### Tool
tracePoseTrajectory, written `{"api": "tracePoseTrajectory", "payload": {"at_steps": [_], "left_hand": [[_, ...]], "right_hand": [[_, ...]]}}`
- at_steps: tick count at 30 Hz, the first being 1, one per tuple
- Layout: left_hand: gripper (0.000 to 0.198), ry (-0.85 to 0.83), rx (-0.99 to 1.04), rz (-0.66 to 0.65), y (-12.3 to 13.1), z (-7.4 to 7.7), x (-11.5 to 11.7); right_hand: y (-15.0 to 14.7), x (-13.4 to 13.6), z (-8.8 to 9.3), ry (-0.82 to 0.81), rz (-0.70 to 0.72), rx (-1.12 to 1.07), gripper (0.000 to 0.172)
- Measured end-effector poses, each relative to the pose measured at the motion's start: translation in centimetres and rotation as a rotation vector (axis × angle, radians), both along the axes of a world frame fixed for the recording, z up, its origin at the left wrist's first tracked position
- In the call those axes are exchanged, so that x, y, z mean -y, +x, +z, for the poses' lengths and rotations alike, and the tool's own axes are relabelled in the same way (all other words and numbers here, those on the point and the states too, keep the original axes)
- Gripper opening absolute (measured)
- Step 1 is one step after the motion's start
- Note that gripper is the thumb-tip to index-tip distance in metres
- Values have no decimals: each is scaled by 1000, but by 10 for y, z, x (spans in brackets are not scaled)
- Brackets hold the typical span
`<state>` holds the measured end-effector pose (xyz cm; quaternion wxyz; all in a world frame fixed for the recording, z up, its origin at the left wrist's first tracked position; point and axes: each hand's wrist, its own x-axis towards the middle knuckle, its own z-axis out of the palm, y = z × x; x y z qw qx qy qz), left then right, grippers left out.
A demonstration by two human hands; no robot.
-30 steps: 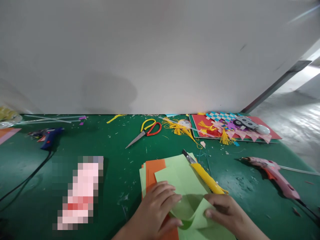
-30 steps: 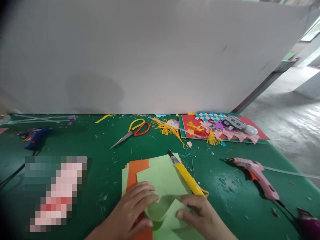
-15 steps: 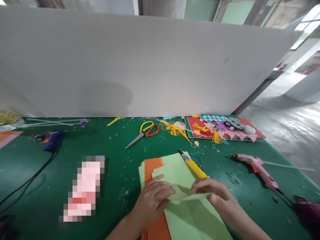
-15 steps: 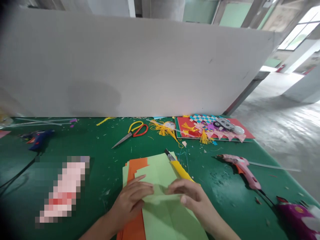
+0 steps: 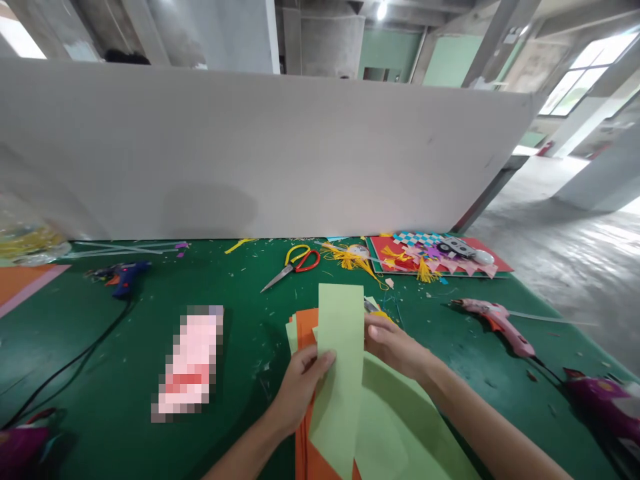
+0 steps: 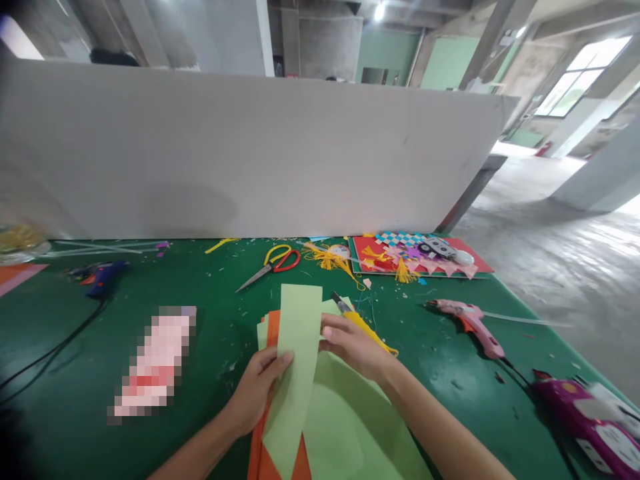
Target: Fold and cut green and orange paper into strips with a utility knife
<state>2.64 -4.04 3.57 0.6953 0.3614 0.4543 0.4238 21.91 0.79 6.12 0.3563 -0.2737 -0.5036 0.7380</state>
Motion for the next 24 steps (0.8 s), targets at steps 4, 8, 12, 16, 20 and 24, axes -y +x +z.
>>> {"api": "tracePoseTrajectory", "payload": {"at_steps": [4,8,12,16,20,24], "left_hand": [[32,-41,32,20,-2,-2,-1],[37,-147,83,13,-2,-3,-1],[31,-191,110,-24,0,-8,0],[28,-173,104,-67,1,-12,-1],[26,-134,94,-97,1,-13,-3],[24,-112,97,-111,1,-12,-4]], "right_hand": [[-12,5,-18,-137,74,-99,59],[-19,13,-31,-185,113,-103,65],[-19,15,-32,-172,116,-40,71],[-20,14,-28,-179,117,-59,64],[-22,12,-30,-210,104,-156,61],[-21,11,-38,-231,124,-172,70]]}}
